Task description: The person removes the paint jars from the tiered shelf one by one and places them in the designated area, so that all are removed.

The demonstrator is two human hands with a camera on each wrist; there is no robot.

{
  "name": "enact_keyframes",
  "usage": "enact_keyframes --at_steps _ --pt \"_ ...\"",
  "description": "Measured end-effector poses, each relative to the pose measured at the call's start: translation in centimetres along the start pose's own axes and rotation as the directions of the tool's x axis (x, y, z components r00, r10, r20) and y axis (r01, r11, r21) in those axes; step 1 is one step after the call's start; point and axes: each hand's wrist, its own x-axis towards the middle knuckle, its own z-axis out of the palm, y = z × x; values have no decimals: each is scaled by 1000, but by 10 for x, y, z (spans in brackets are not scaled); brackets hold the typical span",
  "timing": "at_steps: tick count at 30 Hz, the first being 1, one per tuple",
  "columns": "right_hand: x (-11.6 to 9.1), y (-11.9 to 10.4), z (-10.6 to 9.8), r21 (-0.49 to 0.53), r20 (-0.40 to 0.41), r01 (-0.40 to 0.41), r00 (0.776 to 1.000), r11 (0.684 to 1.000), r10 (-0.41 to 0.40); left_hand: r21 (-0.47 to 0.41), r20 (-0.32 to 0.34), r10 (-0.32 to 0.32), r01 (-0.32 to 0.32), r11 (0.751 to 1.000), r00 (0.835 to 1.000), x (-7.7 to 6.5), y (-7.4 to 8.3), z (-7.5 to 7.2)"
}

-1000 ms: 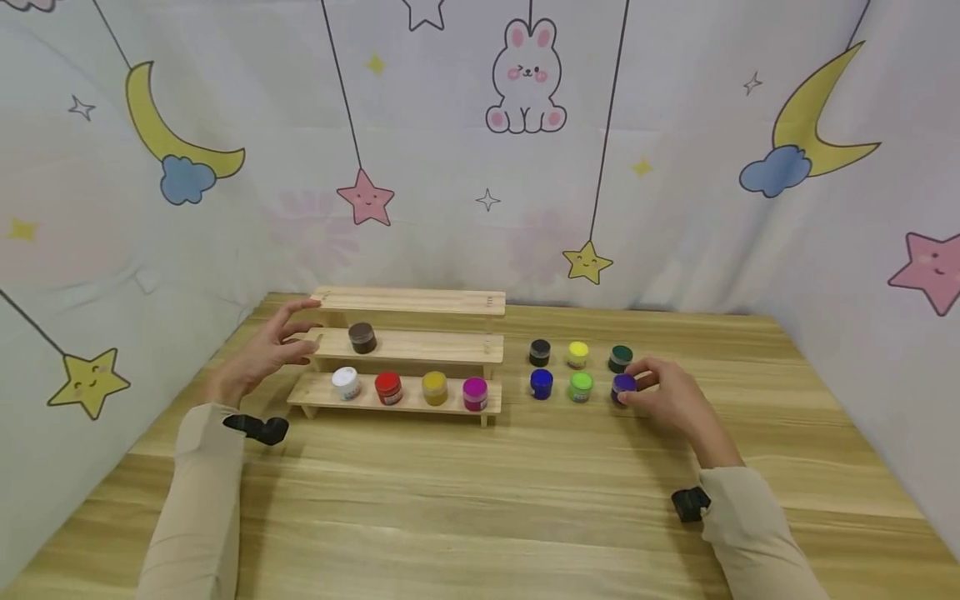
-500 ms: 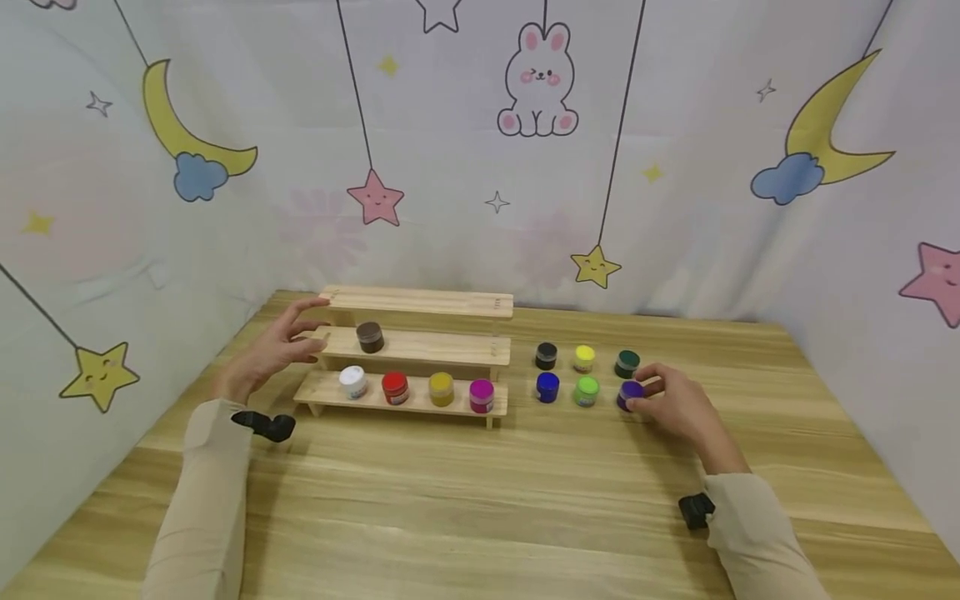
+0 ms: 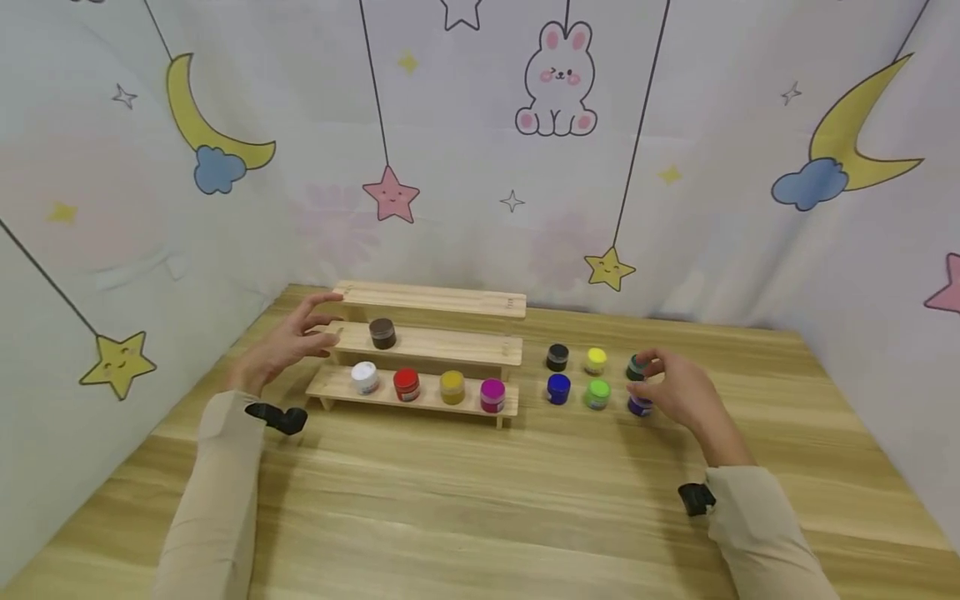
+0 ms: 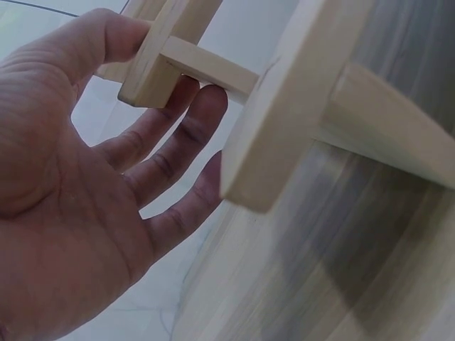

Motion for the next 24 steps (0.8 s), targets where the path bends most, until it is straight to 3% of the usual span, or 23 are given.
enact_keyframes --at_steps 7,19,24 --pt "14 -32 1 -21 -1 68 998 997 -68 -13 5 -8 8 1000 1000 0 -1 0" --pt "34 -97 15 173 16 206 977 963 -212 -2 5 0 0 1000 1000 5 0 -2" --pt "45 -121 29 179 2 277 959 944 -282 -9 -8 -16 16 1000 1000 2 -3 -1"
